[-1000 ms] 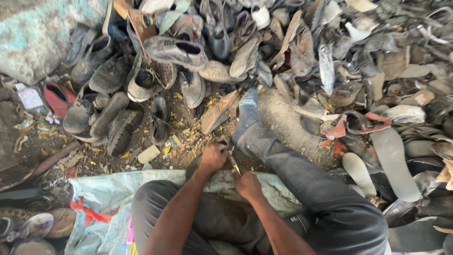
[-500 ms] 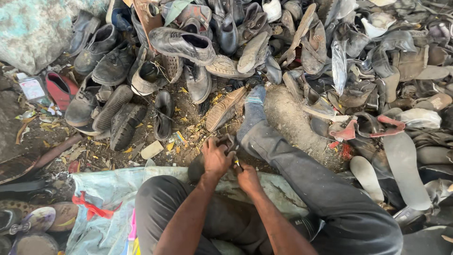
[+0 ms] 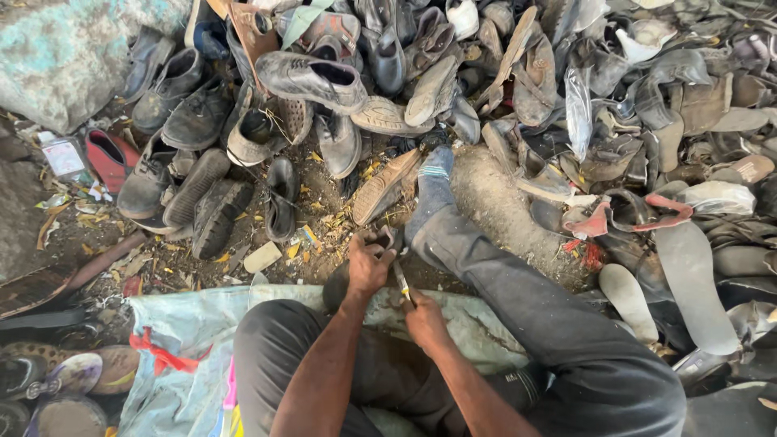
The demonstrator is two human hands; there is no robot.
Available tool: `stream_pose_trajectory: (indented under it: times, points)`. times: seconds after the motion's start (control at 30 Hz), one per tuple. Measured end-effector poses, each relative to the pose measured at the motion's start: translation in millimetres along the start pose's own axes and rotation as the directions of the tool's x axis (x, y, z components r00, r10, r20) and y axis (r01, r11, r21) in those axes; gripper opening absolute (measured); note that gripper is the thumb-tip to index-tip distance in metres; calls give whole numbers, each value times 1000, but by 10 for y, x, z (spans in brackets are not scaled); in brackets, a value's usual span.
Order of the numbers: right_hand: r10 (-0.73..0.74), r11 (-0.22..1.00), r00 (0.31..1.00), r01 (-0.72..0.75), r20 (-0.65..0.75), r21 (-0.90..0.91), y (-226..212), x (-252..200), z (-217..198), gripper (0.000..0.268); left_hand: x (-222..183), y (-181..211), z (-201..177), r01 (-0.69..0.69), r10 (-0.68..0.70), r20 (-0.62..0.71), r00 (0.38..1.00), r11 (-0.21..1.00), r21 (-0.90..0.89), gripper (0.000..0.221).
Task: The person repairs shoes by hand using a small tool, working through a pile of footwear while sitting on the floor.
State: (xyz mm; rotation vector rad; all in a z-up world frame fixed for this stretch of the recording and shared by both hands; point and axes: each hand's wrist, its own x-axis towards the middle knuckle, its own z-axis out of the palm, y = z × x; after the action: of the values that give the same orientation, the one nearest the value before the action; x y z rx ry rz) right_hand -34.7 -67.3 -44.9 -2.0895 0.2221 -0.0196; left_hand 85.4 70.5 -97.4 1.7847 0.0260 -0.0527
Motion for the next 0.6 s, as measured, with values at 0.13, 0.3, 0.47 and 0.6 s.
stream_pose_trajectory:
  times: [0.13,0.3,0.47,0.6]
  points:
    - [439,887,883,-455,169,76,32,177,15,27,48,-45,13,-388,399,39,916,857,340,23]
    - [333,935,940,-340,77,102,-26,13,18,26,-18,-23,35,-118,119,-60,991,993,20,50]
    - [506,835,836,-536,210,123,-71,-1,13,28,57,11,29,-86,81,-46,996,989,-120,62]
    - [220,975,968,-219,118,-24,-73,-32,78,28,-11,-17,17,-143,138,-37,990,963,-228,53]
